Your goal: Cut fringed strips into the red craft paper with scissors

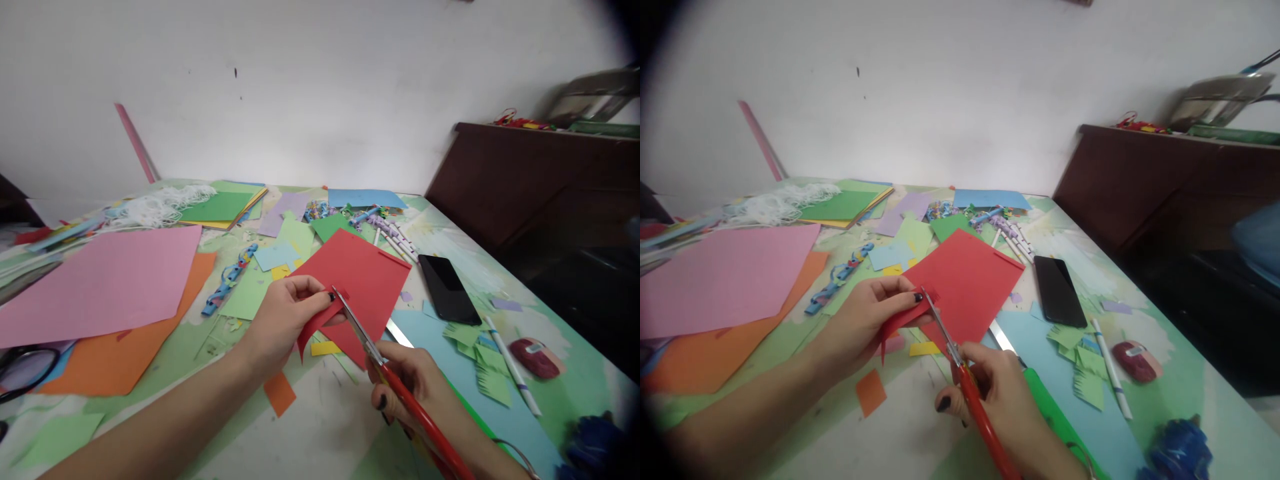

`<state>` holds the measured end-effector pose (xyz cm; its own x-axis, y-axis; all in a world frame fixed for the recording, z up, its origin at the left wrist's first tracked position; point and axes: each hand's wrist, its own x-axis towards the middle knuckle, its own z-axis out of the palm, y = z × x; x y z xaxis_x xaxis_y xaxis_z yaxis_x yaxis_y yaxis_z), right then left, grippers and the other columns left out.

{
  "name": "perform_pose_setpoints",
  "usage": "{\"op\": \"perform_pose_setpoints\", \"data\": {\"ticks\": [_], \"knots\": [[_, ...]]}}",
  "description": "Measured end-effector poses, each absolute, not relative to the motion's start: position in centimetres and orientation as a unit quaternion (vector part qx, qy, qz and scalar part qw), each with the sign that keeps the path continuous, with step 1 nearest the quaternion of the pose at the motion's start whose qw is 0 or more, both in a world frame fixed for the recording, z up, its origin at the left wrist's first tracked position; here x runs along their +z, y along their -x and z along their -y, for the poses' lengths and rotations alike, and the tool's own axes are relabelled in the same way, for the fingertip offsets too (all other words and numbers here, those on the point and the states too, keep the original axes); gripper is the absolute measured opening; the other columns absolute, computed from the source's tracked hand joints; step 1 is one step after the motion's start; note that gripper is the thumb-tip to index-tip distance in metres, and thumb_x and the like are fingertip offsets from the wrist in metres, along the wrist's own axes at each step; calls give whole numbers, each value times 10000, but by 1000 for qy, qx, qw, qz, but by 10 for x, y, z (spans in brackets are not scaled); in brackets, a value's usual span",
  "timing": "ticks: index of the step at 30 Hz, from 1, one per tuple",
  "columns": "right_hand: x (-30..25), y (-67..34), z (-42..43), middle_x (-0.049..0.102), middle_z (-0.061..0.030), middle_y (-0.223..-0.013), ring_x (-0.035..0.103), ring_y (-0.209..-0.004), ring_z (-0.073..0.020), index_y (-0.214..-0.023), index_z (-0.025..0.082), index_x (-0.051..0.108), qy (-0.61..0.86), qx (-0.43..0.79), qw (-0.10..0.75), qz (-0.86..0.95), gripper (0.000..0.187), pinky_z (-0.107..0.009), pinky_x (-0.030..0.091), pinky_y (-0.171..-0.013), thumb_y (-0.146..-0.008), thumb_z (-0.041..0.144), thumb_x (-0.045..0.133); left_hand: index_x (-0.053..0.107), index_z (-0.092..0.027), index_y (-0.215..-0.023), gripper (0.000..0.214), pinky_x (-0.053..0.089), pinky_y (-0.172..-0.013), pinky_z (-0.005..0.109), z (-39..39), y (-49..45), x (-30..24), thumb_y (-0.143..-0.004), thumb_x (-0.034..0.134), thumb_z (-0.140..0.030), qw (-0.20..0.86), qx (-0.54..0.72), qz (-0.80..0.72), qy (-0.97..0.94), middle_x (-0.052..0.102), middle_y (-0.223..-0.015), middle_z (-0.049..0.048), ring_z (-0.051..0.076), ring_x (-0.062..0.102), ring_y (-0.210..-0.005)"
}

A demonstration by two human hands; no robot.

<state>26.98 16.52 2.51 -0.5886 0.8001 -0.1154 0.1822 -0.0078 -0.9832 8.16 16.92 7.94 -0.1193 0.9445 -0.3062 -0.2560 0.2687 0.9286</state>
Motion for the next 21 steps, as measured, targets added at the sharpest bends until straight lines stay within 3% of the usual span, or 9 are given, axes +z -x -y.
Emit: {"op": "perform_pose_setpoints", "data": {"ticks": [9, 15, 21], "knots": [[33, -268, -166, 336, 58, -594, 266, -506, -78, -685, 182, 424, 316, 643, 263, 646, 449, -211, 230, -443, -696, 520, 720, 551, -140, -621, 160, 475, -467, 132, -170, -81, 76, -740, 657, -155, 586, 514, -534, -326, 664, -672, 30, 171, 700, -695], [30, -270, -166, 312, 56, -606, 253, -525, -86, -695, 174, 439, 312, 631, 269, 657, 488, -216, 219, -449, -726, 612, 654, 546, -139, -612, 168, 514, -528, 158, -169, -81, 77, -737, 659, -149, 589, 519, -527, -325, 668, -666, 28, 172, 702, -705], [31, -268, -167, 328, 59, -570, 259, -503, -82, -667, 178, 438, 311, 644, 270, 645, 556, -216, 198, -431, -666, 692, 649, 552, -135, -607, 169, 545, -602, 187, -170, -81, 76, -746, 649, -130, 590, 520, -530, -317, 656, -637, 13, 160, 699, -689]]}}
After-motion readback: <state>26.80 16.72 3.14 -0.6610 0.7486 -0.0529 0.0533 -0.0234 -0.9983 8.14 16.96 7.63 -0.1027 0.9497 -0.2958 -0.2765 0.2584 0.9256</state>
